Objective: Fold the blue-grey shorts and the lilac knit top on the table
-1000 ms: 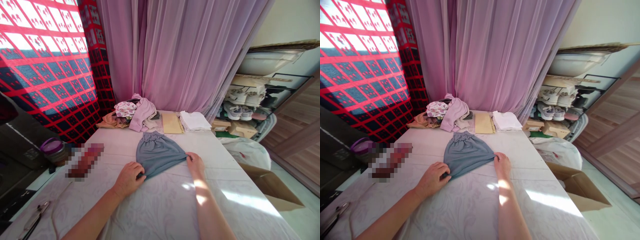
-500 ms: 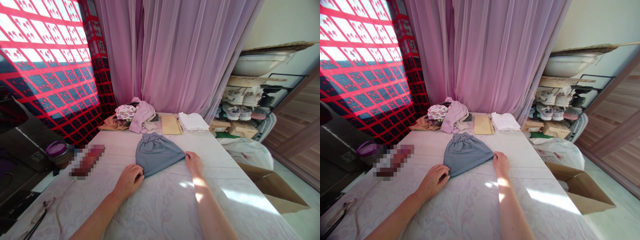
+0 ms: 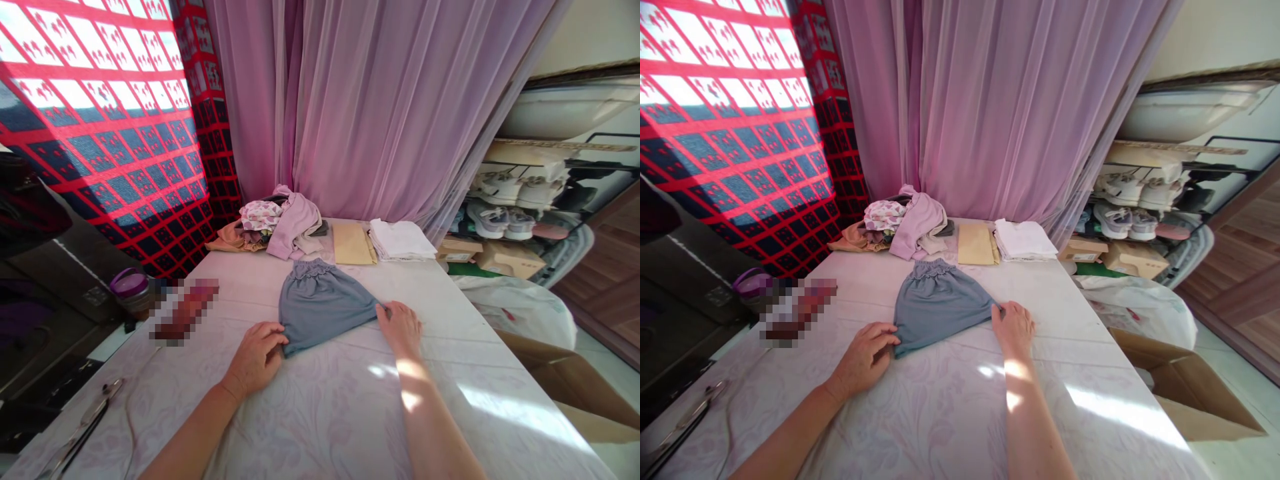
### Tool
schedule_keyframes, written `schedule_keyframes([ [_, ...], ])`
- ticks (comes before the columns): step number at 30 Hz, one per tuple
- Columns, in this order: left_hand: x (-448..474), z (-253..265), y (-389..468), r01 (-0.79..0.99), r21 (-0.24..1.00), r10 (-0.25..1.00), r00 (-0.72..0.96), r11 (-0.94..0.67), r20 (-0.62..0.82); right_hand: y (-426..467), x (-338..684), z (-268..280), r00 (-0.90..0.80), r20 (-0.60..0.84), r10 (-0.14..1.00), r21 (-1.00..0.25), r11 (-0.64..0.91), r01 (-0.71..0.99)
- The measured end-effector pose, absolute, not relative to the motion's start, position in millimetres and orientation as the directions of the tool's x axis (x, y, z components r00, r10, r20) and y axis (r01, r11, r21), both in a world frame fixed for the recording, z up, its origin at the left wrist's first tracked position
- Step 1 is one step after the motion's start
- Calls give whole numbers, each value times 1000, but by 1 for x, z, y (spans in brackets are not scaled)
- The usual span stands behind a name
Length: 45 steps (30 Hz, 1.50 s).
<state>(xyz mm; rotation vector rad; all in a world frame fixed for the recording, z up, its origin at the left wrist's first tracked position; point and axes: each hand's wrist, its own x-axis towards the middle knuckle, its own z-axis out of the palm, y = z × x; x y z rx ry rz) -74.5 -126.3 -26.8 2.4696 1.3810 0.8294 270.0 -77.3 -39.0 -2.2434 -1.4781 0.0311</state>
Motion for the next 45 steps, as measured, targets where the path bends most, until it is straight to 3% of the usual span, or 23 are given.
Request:
schedule_keyframes([
  [4, -77, -23, -124, 730, 393, 827, 455, -559, 331, -76, 272, -43, 428, 214, 878, -403, -320, 858],
  [10, -71, -15, -115, 682, 346, 764, 564, -644, 312, -71, 279, -45, 450, 221, 865, -555, -268, 787],
  [17, -69, -29, -111, 638, 473, 794, 469, -607, 386, -67, 281, -48, 509, 179, 842, -729, -234, 643],
  [21, -75, -24, -104, 652, 554, 853, 347, -518, 390, -70, 286, -51, 332, 95, 938, -863, -89, 498],
  [24, -83, -13, -93, 655, 611, 895, 293, -444, 336, -74, 291, -47, 160, -23, 987, -937, -77, 342],
  [31, -94, -8, -73, 653, 656, 926, 271, -378, 263, -83, 291, -30, -62, -202, 977, -947, -179, 266],
  [38, -94, -19, -76, 596, 624, 860, 409, -506, 307, -87, 286, -26, -81, -239, 968, -962, -225, 158],
  [45, -90, -5, -72, 629, 631, 884, 407, -453, 229, -88, 281, -18, -37, -209, 977, -937, -189, 294],
])
